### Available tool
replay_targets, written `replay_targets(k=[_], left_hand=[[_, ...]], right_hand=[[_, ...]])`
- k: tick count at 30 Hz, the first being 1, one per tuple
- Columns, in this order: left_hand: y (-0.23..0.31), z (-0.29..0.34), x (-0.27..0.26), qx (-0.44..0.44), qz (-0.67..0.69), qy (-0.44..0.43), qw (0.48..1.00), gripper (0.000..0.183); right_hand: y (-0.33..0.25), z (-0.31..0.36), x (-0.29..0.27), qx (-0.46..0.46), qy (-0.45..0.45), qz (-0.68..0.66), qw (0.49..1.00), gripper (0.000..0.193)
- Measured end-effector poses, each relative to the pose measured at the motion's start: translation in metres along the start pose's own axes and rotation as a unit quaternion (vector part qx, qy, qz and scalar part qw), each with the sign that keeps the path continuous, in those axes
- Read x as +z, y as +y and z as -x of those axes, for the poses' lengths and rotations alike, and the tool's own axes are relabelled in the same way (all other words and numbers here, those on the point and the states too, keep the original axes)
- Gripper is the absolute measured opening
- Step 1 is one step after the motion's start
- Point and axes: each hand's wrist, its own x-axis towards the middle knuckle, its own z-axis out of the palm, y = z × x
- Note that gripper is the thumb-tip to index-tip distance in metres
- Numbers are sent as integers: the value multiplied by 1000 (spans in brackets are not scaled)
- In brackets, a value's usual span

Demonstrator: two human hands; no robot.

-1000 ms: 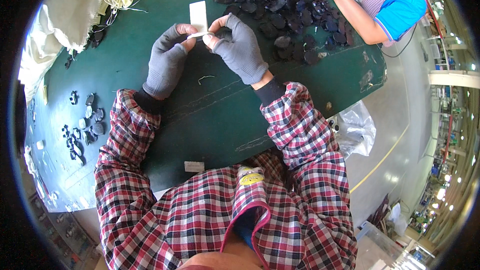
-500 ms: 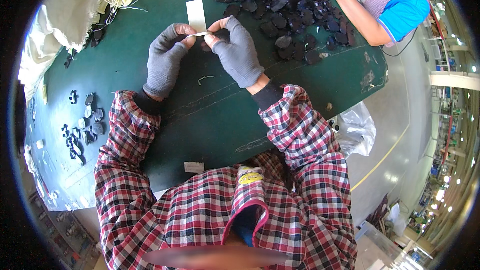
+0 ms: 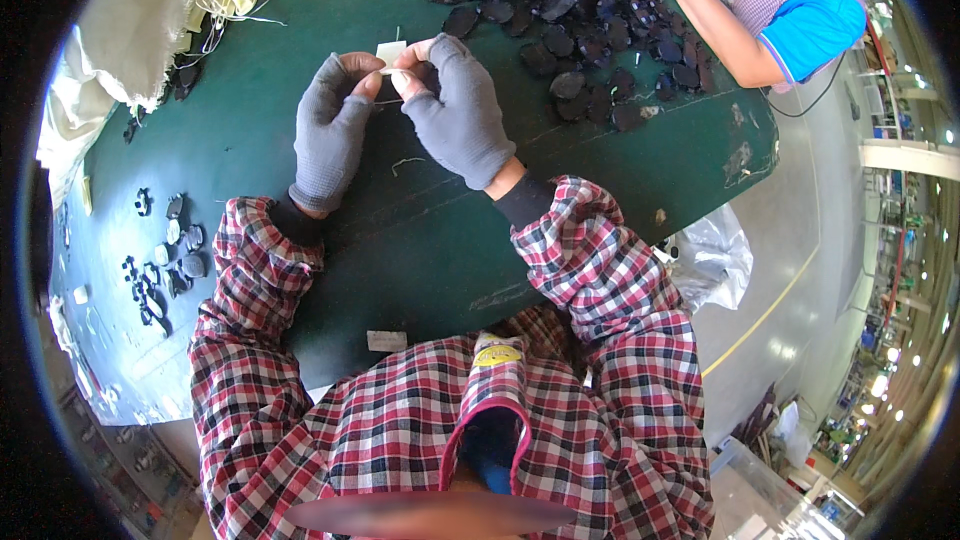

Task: The person repeatedly picks up small white rectangular pieces and black circular components from a green worktable, fits the black pieces into the white pieces, and places the assembled units back on the table. Another worker is visible across the table performing similar assembly.

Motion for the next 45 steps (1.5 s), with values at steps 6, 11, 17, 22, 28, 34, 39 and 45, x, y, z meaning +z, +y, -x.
replay_targets(k=[6, 11, 17, 22, 28, 34, 39, 45], left_hand=[[2, -2, -3, -33, 83, -13, 996, 21], [2, 0, -4, -41, 80, -22, 996, 22], [4, 3, -4, -52, 79, -23, 995, 21], [8, 6, -3, -49, 57, -28, 997, 20], [12, 6, -3, -61, 44, -21, 997, 17], [15, 7, 0, -53, 97, -1, 994, 14], [18, -2, -5, -61, 52, -3, 997, 8], [1, -7, -4, -18, 10, -2, 1000, 7]], right_hand=[[-8, 0, -7, 44, -23, -154, 987, 19], [-2, -3, -8, 49, -22, -145, 988, 16], [-18, -10, -20, 211, -76, -164, 961, 17], [-21, -9, -22, 319, -72, -284, 901, 14], [-24, -5, -21, 258, -61, -186, 946, 11], [-11, 0, -8, -39, -11, 37, 999, 10], [-12, -6, -1, -101, 30, 78, 991, 7], [1, -10, -1, -137, 22, 108, 985, 11]])
